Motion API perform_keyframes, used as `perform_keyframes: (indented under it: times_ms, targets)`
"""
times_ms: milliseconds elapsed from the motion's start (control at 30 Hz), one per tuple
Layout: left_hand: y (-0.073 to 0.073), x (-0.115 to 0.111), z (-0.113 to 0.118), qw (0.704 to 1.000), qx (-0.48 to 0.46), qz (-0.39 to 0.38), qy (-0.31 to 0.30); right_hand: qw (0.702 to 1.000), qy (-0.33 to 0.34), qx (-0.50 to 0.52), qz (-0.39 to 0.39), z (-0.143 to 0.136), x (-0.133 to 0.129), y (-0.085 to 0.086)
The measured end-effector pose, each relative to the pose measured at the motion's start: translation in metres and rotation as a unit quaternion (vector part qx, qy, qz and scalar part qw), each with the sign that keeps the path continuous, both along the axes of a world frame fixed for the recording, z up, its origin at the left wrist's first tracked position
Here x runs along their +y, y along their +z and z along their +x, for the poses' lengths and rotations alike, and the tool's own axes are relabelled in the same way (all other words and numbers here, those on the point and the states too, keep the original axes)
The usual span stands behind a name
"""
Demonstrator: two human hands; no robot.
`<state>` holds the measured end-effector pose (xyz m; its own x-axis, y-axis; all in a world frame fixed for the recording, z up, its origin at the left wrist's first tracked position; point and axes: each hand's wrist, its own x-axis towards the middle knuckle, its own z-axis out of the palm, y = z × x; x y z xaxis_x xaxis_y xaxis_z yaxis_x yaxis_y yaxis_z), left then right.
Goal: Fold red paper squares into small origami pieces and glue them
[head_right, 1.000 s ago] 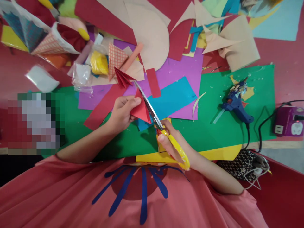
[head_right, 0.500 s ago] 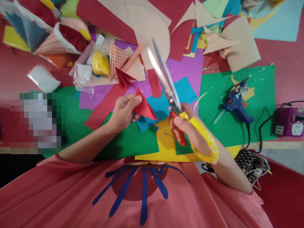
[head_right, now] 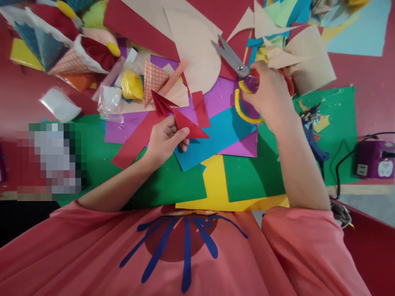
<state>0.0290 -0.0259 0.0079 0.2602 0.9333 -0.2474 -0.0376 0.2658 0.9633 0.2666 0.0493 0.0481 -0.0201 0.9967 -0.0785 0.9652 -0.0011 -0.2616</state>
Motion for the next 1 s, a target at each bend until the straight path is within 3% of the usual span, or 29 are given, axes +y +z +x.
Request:
perform_keyframes:
  times_ms: [67,167,233,267,333,400,500,733,1000]
  targets:
    - [0.0,0.0,-0.001,1.0,0.003,0.003,0.003,0.998,-0.027,-0.052,-0.023,-0.006,-0.008,0.006]
    - [0.0,0.0,-0.001,1.0,0.005,0.009,0.006,0.992,-0.022,-0.105,0.074,-0.016,-0.029,0.013]
    - [0.0,0.0,-0.001,1.0,0.005,0.014,0.009,0.989,0.009,-0.044,0.142,-0.024,-0.044,0.01]
    - [0.0,0.0,0.0,1.0,0.009,0.015,0.01,0.987,0.057,0.026,0.149,-0.029,-0.051,0.006]
    - [-0.001,-0.001,0.0,1.0,0.022,0.019,0.011,0.963,0.117,0.217,0.11,-0.041,-0.063,-0.007]
    - [-0.002,-0.002,0.001,0.999,0.039,0.027,0.004,0.92,0.11,0.375,0.011,-0.052,-0.071,-0.02]
    - [-0.004,-0.002,0.0,0.998,0.054,0.042,-0.012,0.86,0.071,0.501,-0.063,-0.066,-0.077,-0.034]
    - [-0.001,0.001,-0.001,0.996,0.029,0.074,0.029,0.774,-0.021,0.62,-0.125,-0.066,-0.077,-0.039]
    - [-0.002,0.0,-0.001,0.996,0.027,0.062,0.061,0.759,-0.032,0.635,-0.136,-0.065,-0.075,-0.037]
